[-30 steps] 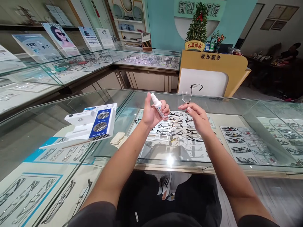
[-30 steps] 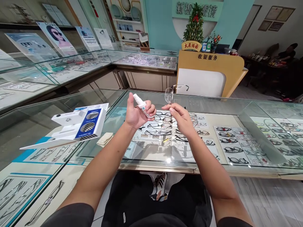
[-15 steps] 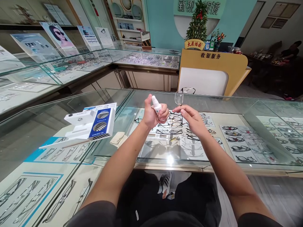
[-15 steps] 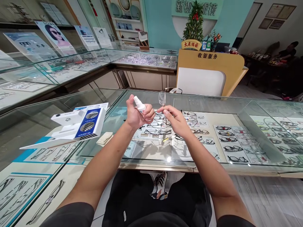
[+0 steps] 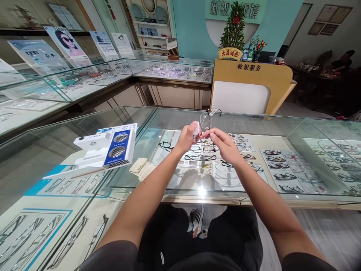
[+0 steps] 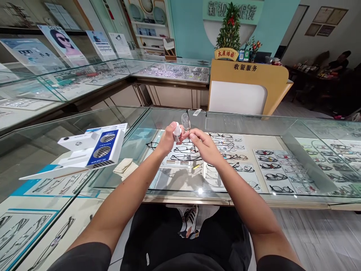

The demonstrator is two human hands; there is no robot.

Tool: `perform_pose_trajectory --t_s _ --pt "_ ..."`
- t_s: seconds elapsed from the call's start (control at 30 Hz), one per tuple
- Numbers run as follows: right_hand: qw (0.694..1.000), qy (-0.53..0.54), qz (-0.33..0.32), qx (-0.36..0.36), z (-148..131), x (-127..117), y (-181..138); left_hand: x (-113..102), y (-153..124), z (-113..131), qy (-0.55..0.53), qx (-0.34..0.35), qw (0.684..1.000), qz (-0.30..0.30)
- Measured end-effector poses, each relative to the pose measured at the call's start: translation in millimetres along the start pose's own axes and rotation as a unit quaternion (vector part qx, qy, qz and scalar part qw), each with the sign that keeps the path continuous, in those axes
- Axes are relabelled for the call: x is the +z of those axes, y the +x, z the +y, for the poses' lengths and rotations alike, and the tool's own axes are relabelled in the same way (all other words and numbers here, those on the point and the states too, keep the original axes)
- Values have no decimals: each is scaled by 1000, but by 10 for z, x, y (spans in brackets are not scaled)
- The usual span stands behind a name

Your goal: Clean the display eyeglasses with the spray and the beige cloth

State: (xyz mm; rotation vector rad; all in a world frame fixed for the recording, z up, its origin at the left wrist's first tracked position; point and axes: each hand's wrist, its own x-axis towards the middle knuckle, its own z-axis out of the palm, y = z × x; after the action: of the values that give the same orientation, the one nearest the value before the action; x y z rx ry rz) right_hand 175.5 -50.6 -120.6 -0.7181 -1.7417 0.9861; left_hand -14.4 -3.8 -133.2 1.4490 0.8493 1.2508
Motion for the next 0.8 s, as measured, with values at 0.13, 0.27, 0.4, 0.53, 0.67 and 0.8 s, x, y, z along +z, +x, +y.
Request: perform_pose_trajectory --t_s 0.13,0.27,0.4,0.53,0.67,0.8 --pt "1000 5 -3 6 20 4 -3 -2 -7 12 -8 -4 1000 15" --pt "1000 5 8 16 16 -4 1 -33 -19 37 10 24 1000 10" --pt "999 28 45 14 34 -78 26 -60 -41 67 46 23 998 -25" --pt "993 50 103 24 95 -179 64 -49 -68 86 111 16 992 -52" --pt "989 76 118 38 119 -209 82 -27 -87 100 157 2 985 -72" --pt "990 79 110 34 102 -183 70 -5 -122 132 205 3 975 -86"
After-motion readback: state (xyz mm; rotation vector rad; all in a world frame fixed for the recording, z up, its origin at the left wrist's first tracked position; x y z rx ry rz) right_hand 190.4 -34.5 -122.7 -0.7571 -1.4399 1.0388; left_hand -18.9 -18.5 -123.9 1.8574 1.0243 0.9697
